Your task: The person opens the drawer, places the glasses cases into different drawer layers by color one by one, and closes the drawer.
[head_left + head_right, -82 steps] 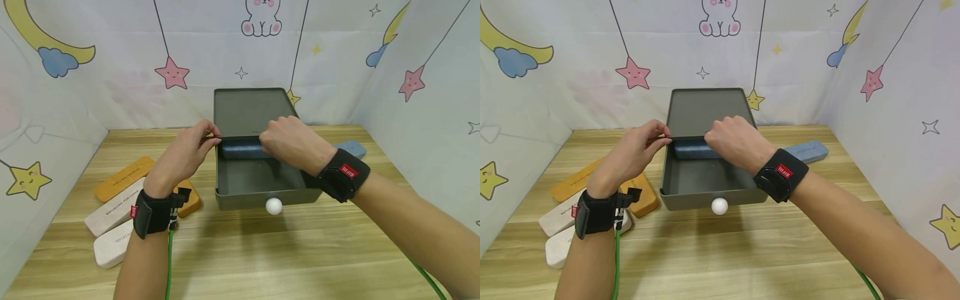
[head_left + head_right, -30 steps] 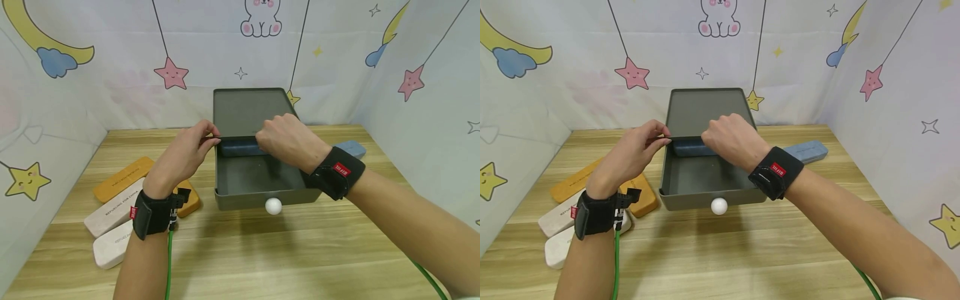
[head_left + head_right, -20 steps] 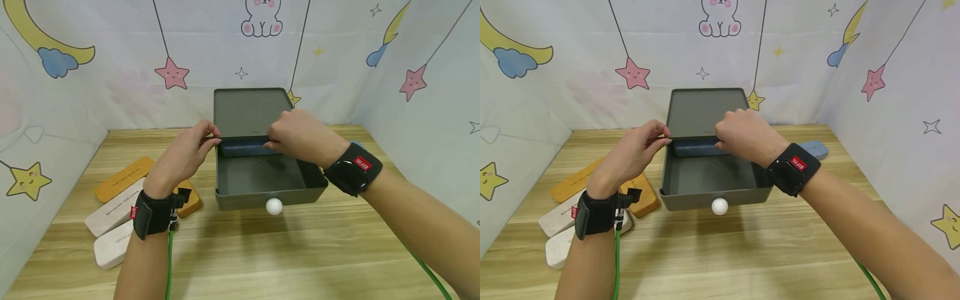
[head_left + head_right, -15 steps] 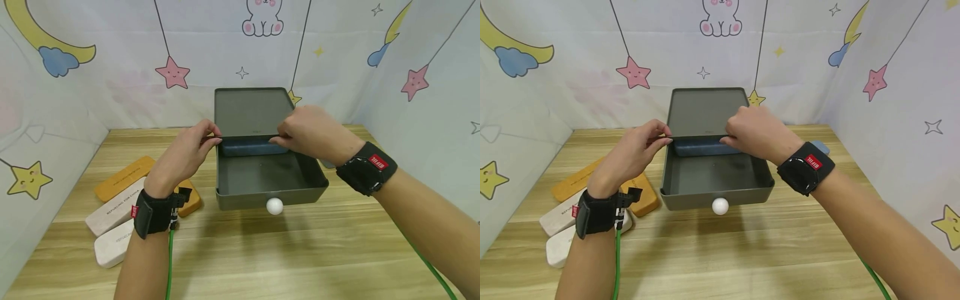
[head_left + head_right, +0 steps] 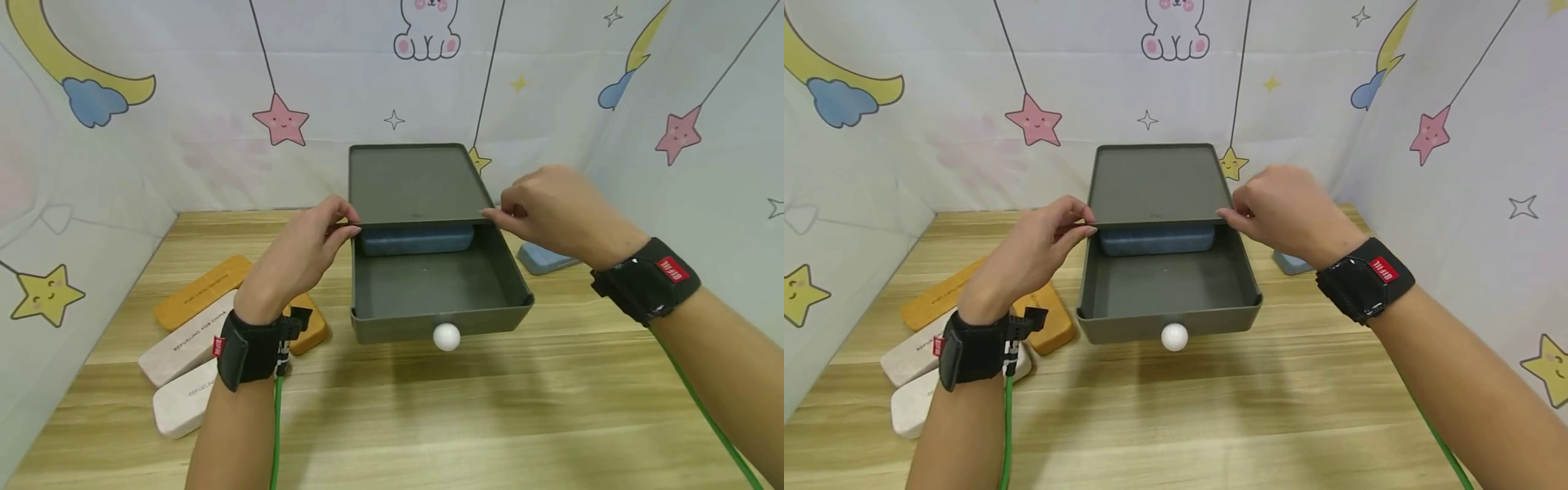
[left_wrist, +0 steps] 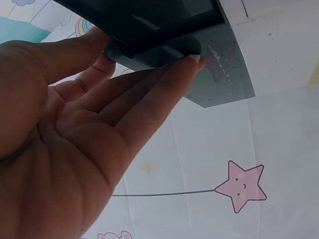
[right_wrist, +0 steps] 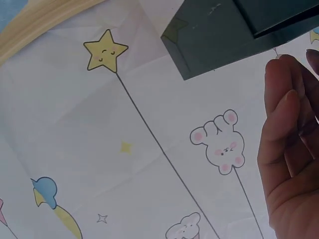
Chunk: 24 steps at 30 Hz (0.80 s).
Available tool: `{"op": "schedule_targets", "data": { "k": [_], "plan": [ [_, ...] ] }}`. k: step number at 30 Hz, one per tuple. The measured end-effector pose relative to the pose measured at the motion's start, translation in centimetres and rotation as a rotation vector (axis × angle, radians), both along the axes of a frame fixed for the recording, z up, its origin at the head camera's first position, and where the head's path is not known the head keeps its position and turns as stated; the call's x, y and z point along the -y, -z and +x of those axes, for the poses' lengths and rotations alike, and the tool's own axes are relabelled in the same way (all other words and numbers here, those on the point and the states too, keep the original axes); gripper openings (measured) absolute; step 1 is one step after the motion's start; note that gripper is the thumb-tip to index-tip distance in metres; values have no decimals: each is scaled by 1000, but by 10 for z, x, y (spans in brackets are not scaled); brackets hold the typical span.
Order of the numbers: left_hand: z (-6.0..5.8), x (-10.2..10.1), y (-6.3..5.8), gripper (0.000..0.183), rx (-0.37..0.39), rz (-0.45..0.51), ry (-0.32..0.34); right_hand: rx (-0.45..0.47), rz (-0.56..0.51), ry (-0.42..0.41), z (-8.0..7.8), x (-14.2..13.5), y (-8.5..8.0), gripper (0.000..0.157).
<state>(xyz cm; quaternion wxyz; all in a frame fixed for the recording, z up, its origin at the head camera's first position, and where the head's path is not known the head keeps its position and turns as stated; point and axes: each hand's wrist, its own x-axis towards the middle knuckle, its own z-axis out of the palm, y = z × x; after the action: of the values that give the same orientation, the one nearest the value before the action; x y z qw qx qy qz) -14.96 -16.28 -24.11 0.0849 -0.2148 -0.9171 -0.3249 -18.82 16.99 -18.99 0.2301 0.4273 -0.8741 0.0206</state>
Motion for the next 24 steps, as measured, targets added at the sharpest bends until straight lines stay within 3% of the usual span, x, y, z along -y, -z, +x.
{"op": "schedule_targets", "data": {
  "k": [10,24],
  "plan": [
    [1,-1,-1,17,8,8,-11,83,-33,111,-12,-30,12,47],
    [2,-1,-2,17,10,8,-15,268,-11,277,-38,-69,43,35]
  ]
}}
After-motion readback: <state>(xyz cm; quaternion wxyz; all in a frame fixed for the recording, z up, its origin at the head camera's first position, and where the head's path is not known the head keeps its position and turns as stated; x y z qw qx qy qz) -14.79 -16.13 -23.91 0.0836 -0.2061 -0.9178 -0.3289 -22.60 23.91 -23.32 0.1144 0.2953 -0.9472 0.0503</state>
